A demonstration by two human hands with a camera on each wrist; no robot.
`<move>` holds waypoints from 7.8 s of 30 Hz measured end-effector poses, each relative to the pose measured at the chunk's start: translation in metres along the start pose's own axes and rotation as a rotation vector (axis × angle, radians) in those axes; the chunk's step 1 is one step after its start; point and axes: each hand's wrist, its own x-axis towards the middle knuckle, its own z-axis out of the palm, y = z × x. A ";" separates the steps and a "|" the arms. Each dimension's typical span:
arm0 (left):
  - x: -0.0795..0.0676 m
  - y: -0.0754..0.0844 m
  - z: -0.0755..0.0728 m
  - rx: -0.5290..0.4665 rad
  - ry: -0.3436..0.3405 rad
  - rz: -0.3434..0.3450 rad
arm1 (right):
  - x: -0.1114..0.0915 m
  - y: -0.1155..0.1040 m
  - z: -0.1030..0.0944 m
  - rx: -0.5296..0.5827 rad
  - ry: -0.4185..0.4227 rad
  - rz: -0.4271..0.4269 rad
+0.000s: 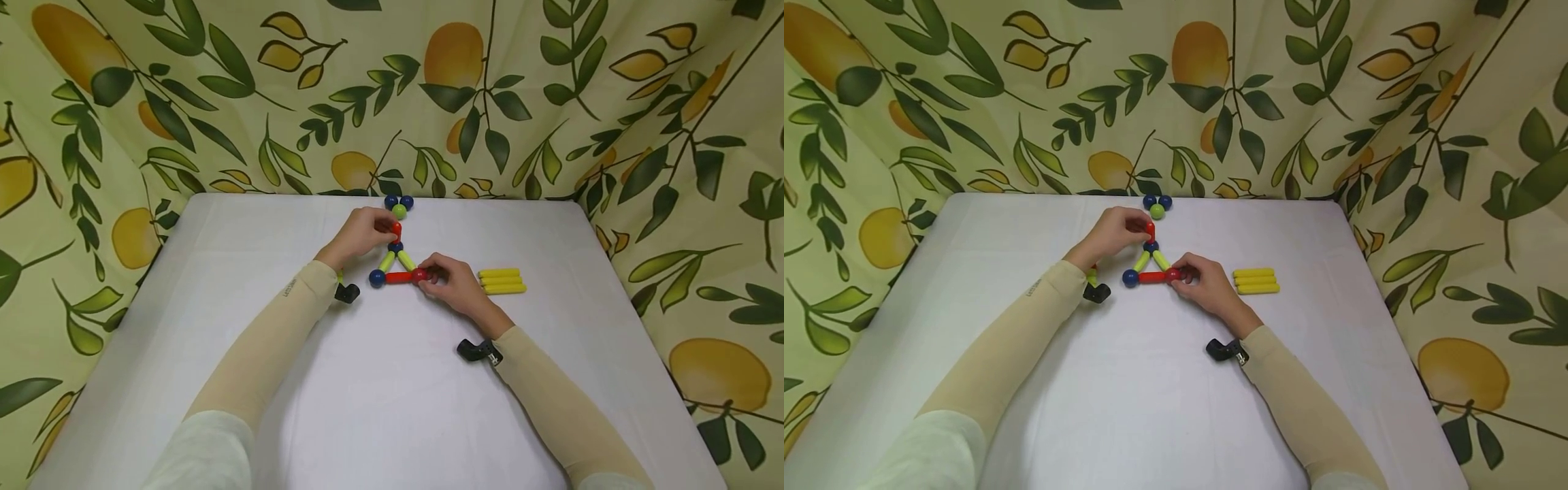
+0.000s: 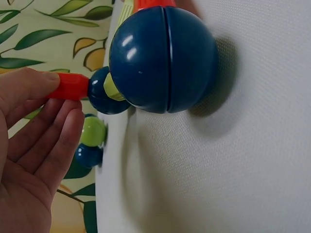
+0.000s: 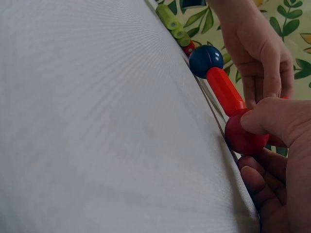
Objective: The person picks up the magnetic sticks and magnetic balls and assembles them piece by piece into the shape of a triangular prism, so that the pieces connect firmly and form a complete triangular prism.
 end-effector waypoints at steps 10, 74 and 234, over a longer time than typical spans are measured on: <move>-0.004 0.004 -0.014 0.061 -0.035 -0.028 | 0.000 0.000 0.000 -0.008 0.001 0.030; -0.073 0.004 -0.046 -0.064 -0.049 -0.023 | -0.001 -0.003 -0.002 -0.008 -0.010 0.028; 0.034 0.019 -0.072 0.241 -0.014 -0.032 | -0.004 -0.003 0.000 -0.062 -0.012 0.061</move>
